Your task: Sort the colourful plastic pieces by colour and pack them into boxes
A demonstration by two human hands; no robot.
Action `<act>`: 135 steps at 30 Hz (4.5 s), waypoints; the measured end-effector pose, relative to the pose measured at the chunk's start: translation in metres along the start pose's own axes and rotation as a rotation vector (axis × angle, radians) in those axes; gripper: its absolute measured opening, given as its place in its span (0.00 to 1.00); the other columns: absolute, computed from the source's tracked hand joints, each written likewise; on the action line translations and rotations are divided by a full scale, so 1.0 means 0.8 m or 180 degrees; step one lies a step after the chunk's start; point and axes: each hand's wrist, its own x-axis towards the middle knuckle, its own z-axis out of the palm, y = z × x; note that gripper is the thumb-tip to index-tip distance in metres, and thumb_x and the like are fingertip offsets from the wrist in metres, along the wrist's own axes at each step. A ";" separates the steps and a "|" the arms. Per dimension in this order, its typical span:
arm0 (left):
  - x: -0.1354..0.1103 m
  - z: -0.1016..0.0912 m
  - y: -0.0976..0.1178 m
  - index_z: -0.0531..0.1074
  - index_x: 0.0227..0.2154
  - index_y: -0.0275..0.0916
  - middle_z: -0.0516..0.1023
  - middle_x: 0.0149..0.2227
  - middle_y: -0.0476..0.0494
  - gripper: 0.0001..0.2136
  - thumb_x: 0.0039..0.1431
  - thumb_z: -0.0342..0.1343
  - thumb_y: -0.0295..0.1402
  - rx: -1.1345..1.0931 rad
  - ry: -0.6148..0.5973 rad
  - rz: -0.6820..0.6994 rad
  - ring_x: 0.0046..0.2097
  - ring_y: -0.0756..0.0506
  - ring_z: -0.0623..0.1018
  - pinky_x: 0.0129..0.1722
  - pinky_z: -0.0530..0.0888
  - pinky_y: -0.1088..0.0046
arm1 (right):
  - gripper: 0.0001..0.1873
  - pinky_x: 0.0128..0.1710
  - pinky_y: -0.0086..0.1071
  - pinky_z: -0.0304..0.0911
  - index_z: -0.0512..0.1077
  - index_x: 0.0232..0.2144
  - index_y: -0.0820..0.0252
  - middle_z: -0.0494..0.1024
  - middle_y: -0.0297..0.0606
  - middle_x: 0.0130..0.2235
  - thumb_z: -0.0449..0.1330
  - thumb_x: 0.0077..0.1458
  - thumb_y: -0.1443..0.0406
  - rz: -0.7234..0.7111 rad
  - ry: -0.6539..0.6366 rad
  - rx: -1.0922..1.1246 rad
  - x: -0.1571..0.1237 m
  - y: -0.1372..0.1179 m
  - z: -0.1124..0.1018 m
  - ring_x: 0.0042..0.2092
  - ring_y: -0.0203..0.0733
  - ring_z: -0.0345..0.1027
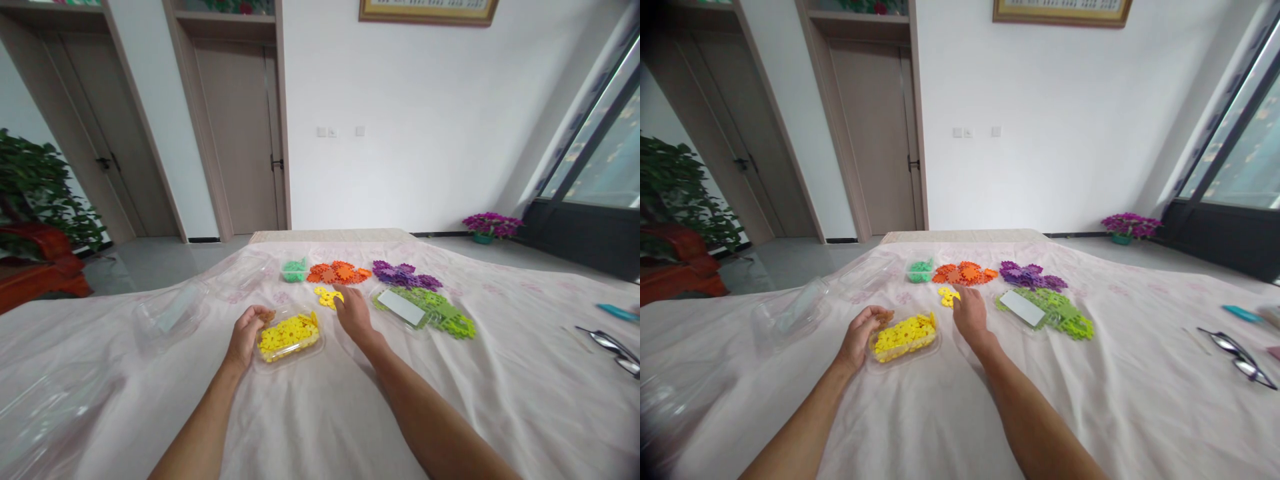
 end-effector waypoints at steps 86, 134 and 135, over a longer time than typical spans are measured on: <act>0.002 -0.001 -0.004 0.71 0.32 0.38 0.82 0.37 0.43 0.12 0.40 0.56 0.31 -0.0027 -0.0041 -0.0037 0.43 0.42 0.78 0.45 0.69 0.67 | 0.18 0.47 0.34 0.65 0.73 0.49 0.57 0.79 0.40 0.46 0.48 0.63 0.62 0.0236 0.0160 0.0556 0.004 0.023 0.000 0.45 0.42 0.73; 0.005 -0.003 -0.006 0.72 0.32 0.38 0.81 0.35 0.44 0.12 0.40 0.56 0.30 0.0015 0.0002 0.0027 0.41 0.42 0.79 0.45 0.70 0.67 | 0.18 0.48 0.34 0.54 0.75 0.48 0.53 0.79 0.41 0.45 0.47 0.67 0.62 -0.0305 -0.0732 -0.1267 0.018 0.020 0.017 0.49 0.44 0.66; 0.005 -0.002 -0.006 0.72 0.32 0.38 0.81 0.35 0.44 0.12 0.40 0.56 0.30 0.0014 -0.0002 0.0025 0.42 0.42 0.79 0.45 0.70 0.67 | 0.18 0.48 0.34 0.54 0.74 0.49 0.52 0.79 0.41 0.46 0.46 0.67 0.61 -0.0314 -0.0701 -0.1228 0.017 0.020 0.018 0.50 0.45 0.66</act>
